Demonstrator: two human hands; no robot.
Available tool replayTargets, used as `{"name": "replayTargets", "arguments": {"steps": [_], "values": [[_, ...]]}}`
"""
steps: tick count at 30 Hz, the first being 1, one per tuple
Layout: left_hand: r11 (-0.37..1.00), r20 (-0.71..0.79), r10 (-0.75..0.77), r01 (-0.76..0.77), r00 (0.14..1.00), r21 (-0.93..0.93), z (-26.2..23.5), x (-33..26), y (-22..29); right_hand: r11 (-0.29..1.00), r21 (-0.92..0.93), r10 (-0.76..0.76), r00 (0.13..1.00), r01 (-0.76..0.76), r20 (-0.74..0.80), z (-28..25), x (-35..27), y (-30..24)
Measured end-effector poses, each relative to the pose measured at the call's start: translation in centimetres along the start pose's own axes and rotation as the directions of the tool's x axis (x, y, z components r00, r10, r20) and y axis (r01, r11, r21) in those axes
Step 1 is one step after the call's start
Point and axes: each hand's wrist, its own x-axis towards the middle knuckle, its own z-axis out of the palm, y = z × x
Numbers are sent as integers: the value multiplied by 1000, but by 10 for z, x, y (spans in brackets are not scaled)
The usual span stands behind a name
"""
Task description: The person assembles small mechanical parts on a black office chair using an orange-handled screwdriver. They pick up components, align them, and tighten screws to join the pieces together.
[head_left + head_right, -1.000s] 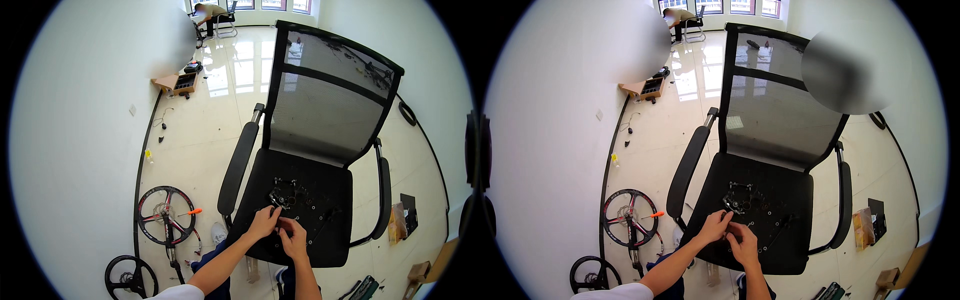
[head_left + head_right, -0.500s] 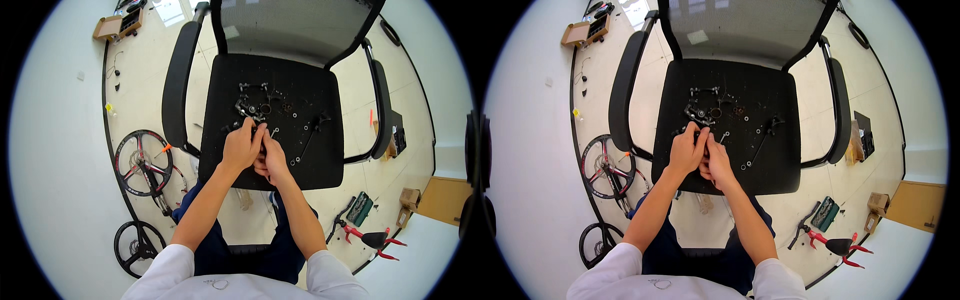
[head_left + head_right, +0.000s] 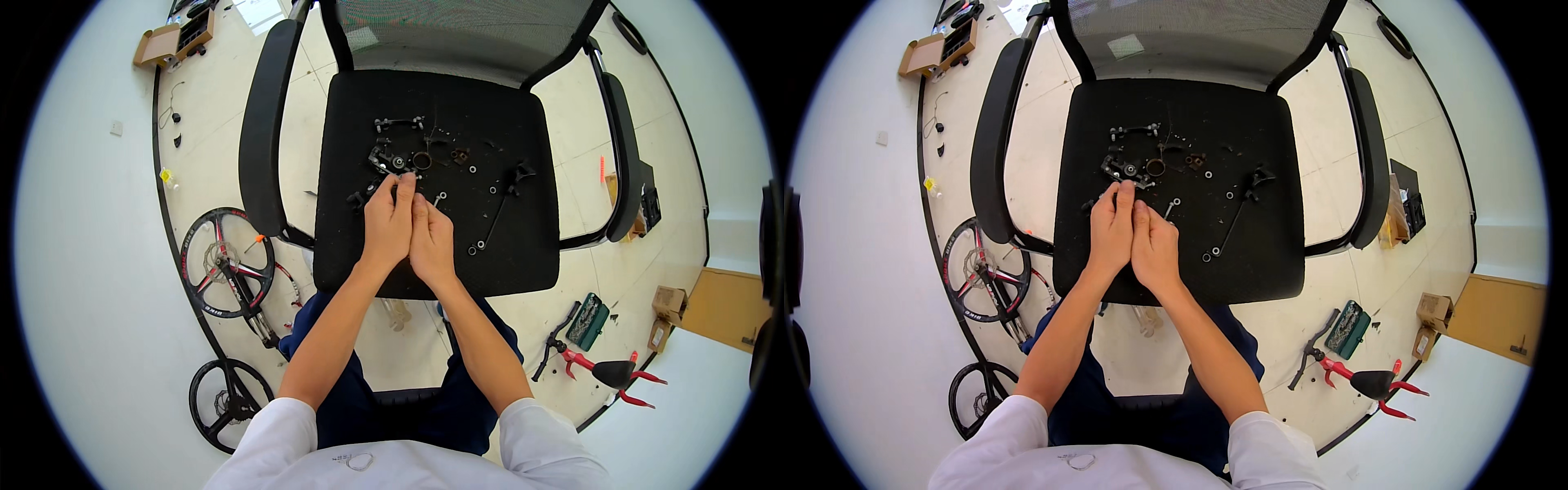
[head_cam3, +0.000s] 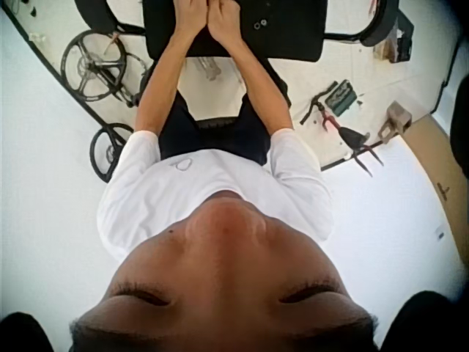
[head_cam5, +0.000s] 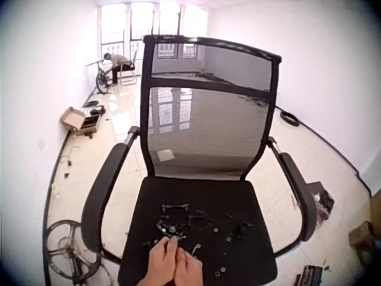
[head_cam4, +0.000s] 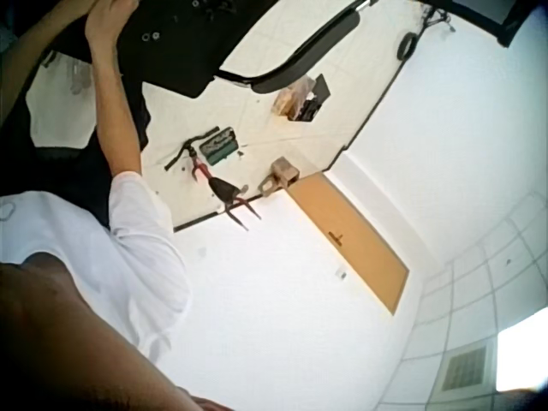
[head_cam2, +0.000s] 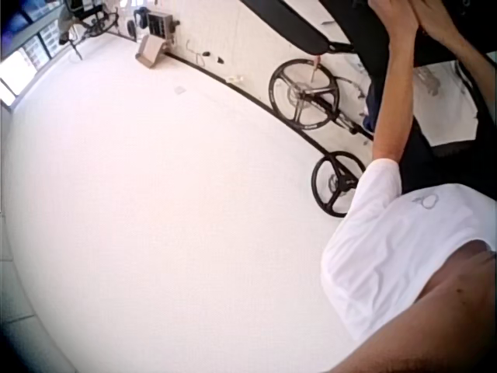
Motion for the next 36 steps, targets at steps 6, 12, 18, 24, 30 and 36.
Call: {"name": "replayTargets", "arguments": {"steps": [6, 12, 18, 24, 30, 36], "values": [[998, 41, 20, -18, 999, -53, -5, 1, -5, 916, 249, 267, 942, -314, 203, -10, 3, -4], [935, 136, 161, -195, 978, 297, -19, -3, -6, 741, 187, 549, 742, -645, 385, -18, 4, -27], [999, 219, -39, 32, 975, 36, -14, 5, 11, 772, 284, 439, 800, -569, 410, -32, 6, -14], [946, 290, -167, 236, 942, -223, -19, 7, -2, 864, 257, 293, 849, -432, 440, -31, 8, -7], [970, 246, -161, 200, 956, -141, -12, 6, -13, 953, 142, 209, 921, -267, 328, -29, 8, -1], [769, 378, -411, 538, 830, -345, -19, -1, 2, 909, -326, -201, 958, 261, 206, -21, 2, -6]]}}
